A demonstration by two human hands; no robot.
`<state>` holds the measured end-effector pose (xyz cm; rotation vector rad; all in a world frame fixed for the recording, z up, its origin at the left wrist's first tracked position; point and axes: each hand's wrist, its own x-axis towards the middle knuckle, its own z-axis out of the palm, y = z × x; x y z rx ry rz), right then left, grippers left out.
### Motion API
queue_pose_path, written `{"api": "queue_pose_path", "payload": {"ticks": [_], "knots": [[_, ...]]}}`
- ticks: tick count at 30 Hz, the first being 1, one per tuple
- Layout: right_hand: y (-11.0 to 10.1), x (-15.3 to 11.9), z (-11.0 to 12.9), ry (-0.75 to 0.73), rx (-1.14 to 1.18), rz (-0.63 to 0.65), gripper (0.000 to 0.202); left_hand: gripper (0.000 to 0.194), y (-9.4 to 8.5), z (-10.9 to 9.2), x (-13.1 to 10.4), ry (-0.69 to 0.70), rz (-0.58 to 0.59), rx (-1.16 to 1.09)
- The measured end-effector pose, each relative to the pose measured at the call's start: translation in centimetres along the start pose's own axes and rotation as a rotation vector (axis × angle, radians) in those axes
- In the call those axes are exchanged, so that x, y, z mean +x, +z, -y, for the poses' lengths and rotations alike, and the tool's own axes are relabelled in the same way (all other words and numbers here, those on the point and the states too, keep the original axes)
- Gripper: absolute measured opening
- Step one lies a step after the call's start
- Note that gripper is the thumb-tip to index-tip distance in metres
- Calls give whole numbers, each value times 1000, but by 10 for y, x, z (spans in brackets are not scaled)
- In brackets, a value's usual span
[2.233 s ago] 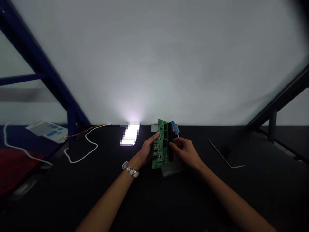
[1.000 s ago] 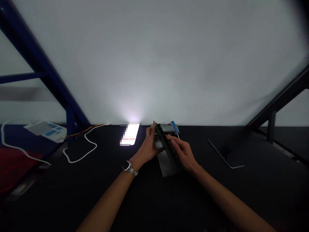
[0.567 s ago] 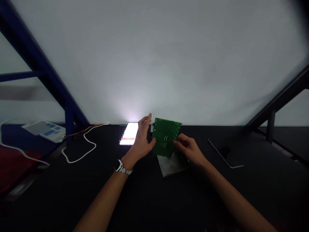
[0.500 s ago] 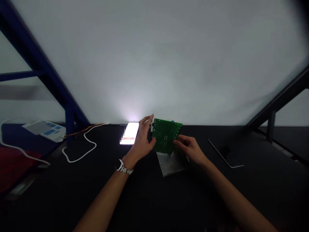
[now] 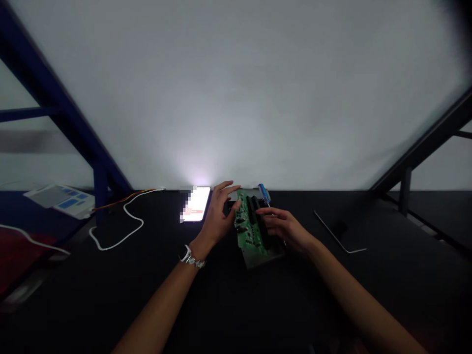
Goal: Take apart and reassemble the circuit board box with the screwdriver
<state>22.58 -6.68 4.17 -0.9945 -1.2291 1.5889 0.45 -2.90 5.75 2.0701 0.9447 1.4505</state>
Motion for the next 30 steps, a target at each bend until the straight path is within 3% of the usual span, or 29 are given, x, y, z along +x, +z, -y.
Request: {"api": "queue_pose_path", "payload": {"ticks": [8, 16, 20, 25, 30], "knots": [[17, 4, -3, -36, -20, 35, 32, 59, 30, 0, -9, -279, -96, -190], [31, 5, -3, -94, -27, 12, 42, 71, 48, 0, -14, -403, -101, -240], [25, 6, -1, -64, -12, 13, 38, 67, 41, -2, -12, -456, -51, -273], [7, 5, 6, -75, -69, -134, 44, 37, 19, 0, -2, -484, 49, -396], [-1, 6, 6, -145, -121, -247, 45, 40, 10, 11, 1, -656, 46, -393]]}}
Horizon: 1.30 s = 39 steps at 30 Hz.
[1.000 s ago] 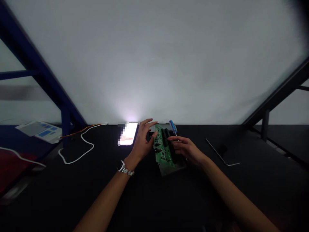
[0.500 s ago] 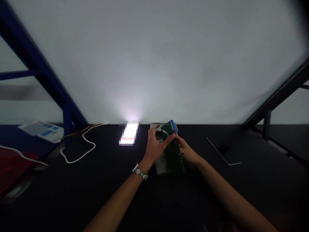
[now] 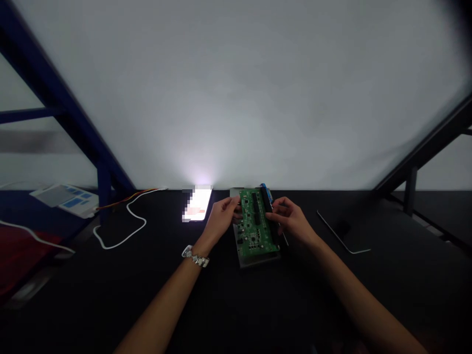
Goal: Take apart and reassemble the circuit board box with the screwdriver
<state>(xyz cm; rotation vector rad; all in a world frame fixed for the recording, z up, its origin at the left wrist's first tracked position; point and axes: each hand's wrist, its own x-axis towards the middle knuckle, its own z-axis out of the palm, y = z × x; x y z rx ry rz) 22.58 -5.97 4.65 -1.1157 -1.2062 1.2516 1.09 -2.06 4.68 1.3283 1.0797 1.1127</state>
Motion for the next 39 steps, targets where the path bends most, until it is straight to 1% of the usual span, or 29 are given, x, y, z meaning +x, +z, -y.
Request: {"api": "queue_pose_path", "payload": {"ticks": [2, 5, 8, 10, 13, 15, 21, 23, 26, 29, 31, 34, 35, 36, 37, 39], "knots": [[3, 0, -1, -35, 0, -34, 45, 44, -1, 2, 0, -71, 4, 13], [10, -2, -2, -77, -5, -65, 40, 56, -1, 0, -1, -154, 59, 26], [16, -4, -1, -103, 29, -36, 36, 68, -3, -4, -4, -202, 136, 20], [20, -5, -1, -118, 67, 9, 34, 72, -4, -5, -6, -199, 180, -15], [24, -6, -3, -122, 107, 82, 34, 72, -4, -4, -9, -174, 248, -92], [27, -6, -5, -120, 114, 118, 34, 70, -2, -2, -10, -175, 272, -138], [30, -8, -8, -130, 77, 173, 33, 66, 2, -6, -14, -215, 334, -236], [31, -9, -8, -124, 66, 183, 33, 66, 3, -9, -15, -235, 326, -248], [32, -10, -9, -105, 61, 181, 33, 69, 4, -12, -15, -282, 282, -244], [32, -11, -10, -75, 35, 143, 31, 73, 5, -14, -14, -321, 238, -289], [32, -12, -10, -78, -31, 66, 31, 75, 6, -15, -13, -305, 222, -366], [32, -12, -10, -152, -188, -92, 30, 75, 10, -15, -14, -234, 229, -489], [32, -12, -10, -167, -224, -117, 30, 74, 12, -14, -14, -214, 231, -514], [32, -12, -10, -162, -233, -114, 30, 73, 13, -12, -14, -200, 228, -527], [33, -12, -10, -135, -211, -83, 31, 73, 15, -10, -15, -194, 219, -525], [34, -12, -10, -56, -104, 8, 32, 70, 16, -5, -14, -191, 174, -492]]}}
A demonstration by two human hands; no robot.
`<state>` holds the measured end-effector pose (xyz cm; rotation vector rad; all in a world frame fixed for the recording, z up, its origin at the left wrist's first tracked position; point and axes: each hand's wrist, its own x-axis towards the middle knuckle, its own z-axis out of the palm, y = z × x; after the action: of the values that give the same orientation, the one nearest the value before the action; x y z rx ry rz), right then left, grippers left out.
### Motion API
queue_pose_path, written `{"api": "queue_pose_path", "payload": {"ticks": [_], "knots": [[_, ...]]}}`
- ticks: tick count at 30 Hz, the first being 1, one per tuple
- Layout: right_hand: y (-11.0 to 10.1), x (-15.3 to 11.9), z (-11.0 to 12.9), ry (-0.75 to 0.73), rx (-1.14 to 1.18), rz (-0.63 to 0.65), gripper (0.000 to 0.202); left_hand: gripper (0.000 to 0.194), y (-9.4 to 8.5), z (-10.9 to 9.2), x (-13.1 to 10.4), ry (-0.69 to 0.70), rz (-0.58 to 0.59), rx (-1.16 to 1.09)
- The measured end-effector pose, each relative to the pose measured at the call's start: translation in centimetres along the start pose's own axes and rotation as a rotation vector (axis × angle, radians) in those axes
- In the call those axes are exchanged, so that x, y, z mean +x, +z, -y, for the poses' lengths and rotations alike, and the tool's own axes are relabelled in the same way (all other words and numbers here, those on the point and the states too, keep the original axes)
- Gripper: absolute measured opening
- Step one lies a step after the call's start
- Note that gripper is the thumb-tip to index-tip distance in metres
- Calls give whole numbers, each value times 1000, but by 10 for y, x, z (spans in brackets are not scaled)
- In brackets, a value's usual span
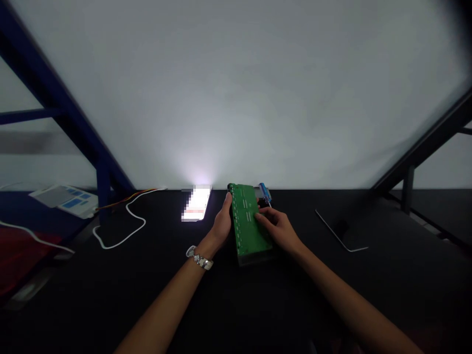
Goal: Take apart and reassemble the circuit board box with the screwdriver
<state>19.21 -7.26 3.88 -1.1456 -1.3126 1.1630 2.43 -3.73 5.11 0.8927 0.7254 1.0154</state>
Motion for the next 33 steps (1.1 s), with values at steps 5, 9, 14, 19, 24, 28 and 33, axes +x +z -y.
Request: {"api": "queue_pose_path", "payload": {"ticks": [5, 9, 14, 19, 24, 28, 33], "knots": [[-2, -1, 1, 0, 150, -49, 31, 56, -11, 6, 9, 61, -69, 169], [-5, 0, -3, -63, 116, -160, 33, 49, -16, 1, 10, 44, 4, 274], [-1, -4, 0, -38, 124, -122, 37, 47, -11, -8, -1, 45, 92, 314], [4, -14, 11, -47, 98, 123, 44, 47, -11, -4, -8, 67, 138, 311], [5, -13, 9, -81, 122, 255, 46, 52, -13, -2, -6, 68, 49, 287], [3, -6, 0, -122, 20, 113, 37, 54, -9, -6, -6, 83, 83, 248], [4, -2, -4, -176, -161, 67, 27, 57, -5, -5, -8, 169, 118, 227]]}}
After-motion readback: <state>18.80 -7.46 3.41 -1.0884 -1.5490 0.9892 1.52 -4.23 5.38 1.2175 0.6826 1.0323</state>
